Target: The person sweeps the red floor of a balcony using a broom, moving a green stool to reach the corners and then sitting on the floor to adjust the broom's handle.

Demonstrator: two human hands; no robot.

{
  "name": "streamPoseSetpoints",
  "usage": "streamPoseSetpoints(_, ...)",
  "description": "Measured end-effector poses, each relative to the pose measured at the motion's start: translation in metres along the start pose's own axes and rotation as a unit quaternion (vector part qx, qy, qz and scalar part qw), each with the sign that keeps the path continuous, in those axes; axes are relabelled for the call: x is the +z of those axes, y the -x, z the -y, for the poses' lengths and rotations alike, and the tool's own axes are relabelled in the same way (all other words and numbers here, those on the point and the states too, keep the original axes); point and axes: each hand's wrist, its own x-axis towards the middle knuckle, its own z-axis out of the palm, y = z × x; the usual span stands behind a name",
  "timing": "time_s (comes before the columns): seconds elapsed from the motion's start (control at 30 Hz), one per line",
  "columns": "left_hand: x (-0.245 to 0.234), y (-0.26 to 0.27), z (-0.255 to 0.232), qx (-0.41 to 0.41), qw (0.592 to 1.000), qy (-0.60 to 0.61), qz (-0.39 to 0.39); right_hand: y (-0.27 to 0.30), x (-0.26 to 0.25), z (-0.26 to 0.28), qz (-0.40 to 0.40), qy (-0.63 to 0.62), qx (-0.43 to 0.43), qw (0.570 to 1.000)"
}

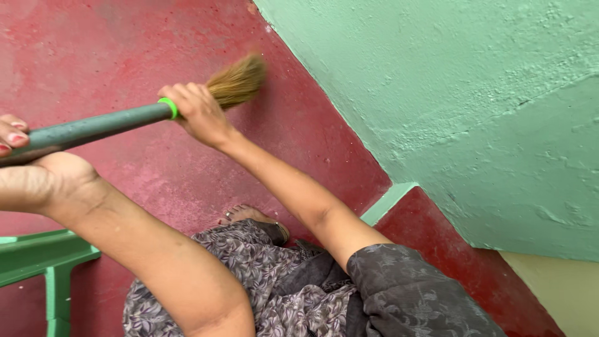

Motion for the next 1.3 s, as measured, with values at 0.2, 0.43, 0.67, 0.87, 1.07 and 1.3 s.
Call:
streamPoseSetpoints(0.2, 0.061, 0.014, 0.016, -0.23, 0.963, -0.024, -0.139, 0.076, -0.075, 0.013, 0.113, 0.091, 0.108, 0.983)
streamPoseSetpoints(0.43, 0.142, 0.092, 0.099, -0.329, 0.925, -0.137, -0.132, 0.133, -0.081, -0.038, 0.273, -0.035, 0.388, 0.88)
streamPoseSetpoints(0.67, 0.135, 0.058, 0.033, -0.102, 0.993, -0.055, -0.019, -0.007, -0.018, -0.065, -0.024, 0.036, 0.027, 0.999)
streamPoseSetpoints(0.87, 0.117, 0.033, -0.014, -0.107, 0.993, 0.0, -0.043, 0.009, -0.037, -0.017, 0.004, 0.082, 0.032, 0.996)
streamPoseSetpoints(1.07, 0.119, 0.03, -0.003, -0.156, 0.961, -0.176, -0.148, 0.089, -0.017, 0.03, 0.281, 0.091, 0.19, 0.936)
streamPoseSetpoints(1.3, 0.109, 0.031, -0.054, -0.052, 0.992, -0.095, -0.064, -0.012, 0.02, 0.036, 0.018, -0.029, 0.015, 0.999)
